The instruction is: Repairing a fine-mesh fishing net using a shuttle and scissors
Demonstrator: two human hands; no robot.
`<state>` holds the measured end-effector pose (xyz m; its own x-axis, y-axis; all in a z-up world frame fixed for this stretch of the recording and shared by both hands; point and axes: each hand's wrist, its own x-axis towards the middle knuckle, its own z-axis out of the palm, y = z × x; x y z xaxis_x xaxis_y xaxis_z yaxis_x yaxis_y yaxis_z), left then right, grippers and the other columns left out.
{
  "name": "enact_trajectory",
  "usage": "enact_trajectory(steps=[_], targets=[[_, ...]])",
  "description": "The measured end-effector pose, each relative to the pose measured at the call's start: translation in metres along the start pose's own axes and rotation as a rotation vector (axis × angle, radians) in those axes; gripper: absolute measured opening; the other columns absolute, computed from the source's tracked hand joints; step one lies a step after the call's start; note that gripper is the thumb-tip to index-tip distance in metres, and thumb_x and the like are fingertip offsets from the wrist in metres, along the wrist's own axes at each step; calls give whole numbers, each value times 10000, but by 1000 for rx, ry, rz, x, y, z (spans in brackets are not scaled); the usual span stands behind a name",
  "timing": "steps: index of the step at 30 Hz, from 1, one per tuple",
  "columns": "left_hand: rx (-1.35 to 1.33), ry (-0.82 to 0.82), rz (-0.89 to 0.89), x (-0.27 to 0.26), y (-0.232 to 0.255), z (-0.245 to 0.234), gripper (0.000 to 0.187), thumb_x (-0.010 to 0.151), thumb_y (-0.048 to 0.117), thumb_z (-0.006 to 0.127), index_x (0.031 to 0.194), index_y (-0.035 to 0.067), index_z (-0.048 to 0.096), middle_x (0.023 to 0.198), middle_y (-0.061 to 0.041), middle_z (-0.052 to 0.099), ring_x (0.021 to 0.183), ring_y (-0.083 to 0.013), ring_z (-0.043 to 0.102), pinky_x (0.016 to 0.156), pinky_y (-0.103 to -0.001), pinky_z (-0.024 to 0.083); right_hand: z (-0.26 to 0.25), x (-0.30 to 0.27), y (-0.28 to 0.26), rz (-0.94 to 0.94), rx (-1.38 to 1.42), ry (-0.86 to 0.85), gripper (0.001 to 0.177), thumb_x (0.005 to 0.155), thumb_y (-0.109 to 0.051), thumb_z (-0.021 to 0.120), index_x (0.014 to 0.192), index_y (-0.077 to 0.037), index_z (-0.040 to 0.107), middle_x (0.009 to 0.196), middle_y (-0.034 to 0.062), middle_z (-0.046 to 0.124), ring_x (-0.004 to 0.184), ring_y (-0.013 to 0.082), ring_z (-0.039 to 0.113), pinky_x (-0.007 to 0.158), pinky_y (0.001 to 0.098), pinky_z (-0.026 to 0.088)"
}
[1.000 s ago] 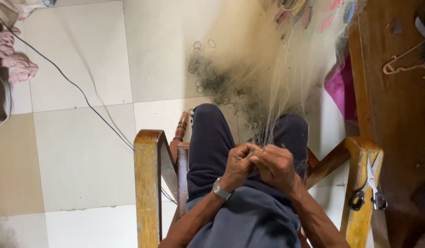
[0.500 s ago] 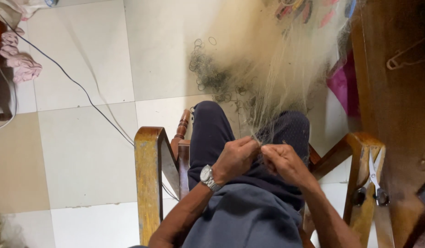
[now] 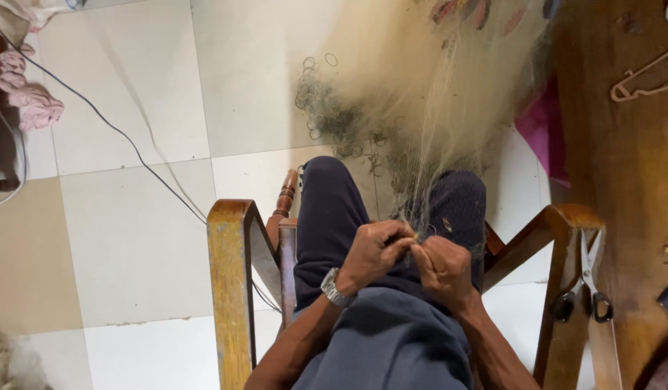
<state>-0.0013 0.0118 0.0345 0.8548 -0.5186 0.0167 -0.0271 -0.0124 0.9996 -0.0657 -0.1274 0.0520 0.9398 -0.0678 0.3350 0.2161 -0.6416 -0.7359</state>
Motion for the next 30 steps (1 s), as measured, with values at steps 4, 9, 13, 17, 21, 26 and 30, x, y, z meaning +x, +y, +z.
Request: enact_trajectory(steps=[4, 9, 13, 17, 21, 26, 30], targets=[[-75, -15, -4, -8, -9, 7, 65, 818, 121, 670, 775, 90, 632, 694, -120, 627, 746, -343, 636, 617, -353, 502, -10, 5, -15, 61, 125, -29, 406, 815, -127, 600, 460, -114, 404, 429, 54, 365, 354, 267, 379, 345, 291, 327], [-135, 35, -51, -9, -5, 0, 62, 802, 124, 681, 762, 91, 646, 654, -100, 612, 663, -204, 619, 597, -328, 489, -16, 2, -5, 335, 403, -78, 377, 838, -86, 524, 467, -123, 469, 441, -34, 418, 392, 97, 335, 376, 251, 355], [-102, 53, -19, 0, 0, -6, 91, 834, 151, 664, 767, 95, 637, 647, -70, 599, 662, -222, 624, 567, -279, 479, -13, -2, 7, 570, 810, -19, 283, 935, -114, 416, 766, 39, 583, 402, 57, 414, 300, 110, 383, 275, 220, 321], [96, 93, 45, 5, 5, -6, 75, 838, 94, 630, 780, 69, 590, 609, -103, 525, 570, -310, 570, 509, -309, 466, -12, 2, 14, 785, 954, -127, 256, 928, -110, 409, 761, 43, 528, 386, 24, 309, 226, 105, 303, 208, 227, 264], [183, 117, 101, 4, 6, -5, 87, 826, 112, 631, 761, 91, 577, 610, -58, 513, 556, -277, 568, 447, -305, 454, -13, 6, 18, 805, 934, -124, 272, 924, -125, 432, 731, 39, 531, 376, 24, 299, 213, 104, 317, 208, 215, 264], [227, 162, 199, 6, 9, 0, 137, 898, 92, 554, 771, 94, 503, 603, -13, 395, 512, -260, 517, 425, -270, 446, -12, 6, 25, 922, 953, -201, 273, 904, -143, 471, 717, 45, 535, 368, 28, 271, 201, 120, 300, 201, 215, 240], [169, 177, 205, 10, 8, 0, 89, 914, 73, 499, 832, 89, 529, 607, -34, 418, 480, -234, 500, 440, -257, 453, -13, 2, 35, 957, 1046, -205, 270, 909, -163, 475, 741, 41, 533, 391, 15, 269, 229, 101, 307, 209, 208, 260]])
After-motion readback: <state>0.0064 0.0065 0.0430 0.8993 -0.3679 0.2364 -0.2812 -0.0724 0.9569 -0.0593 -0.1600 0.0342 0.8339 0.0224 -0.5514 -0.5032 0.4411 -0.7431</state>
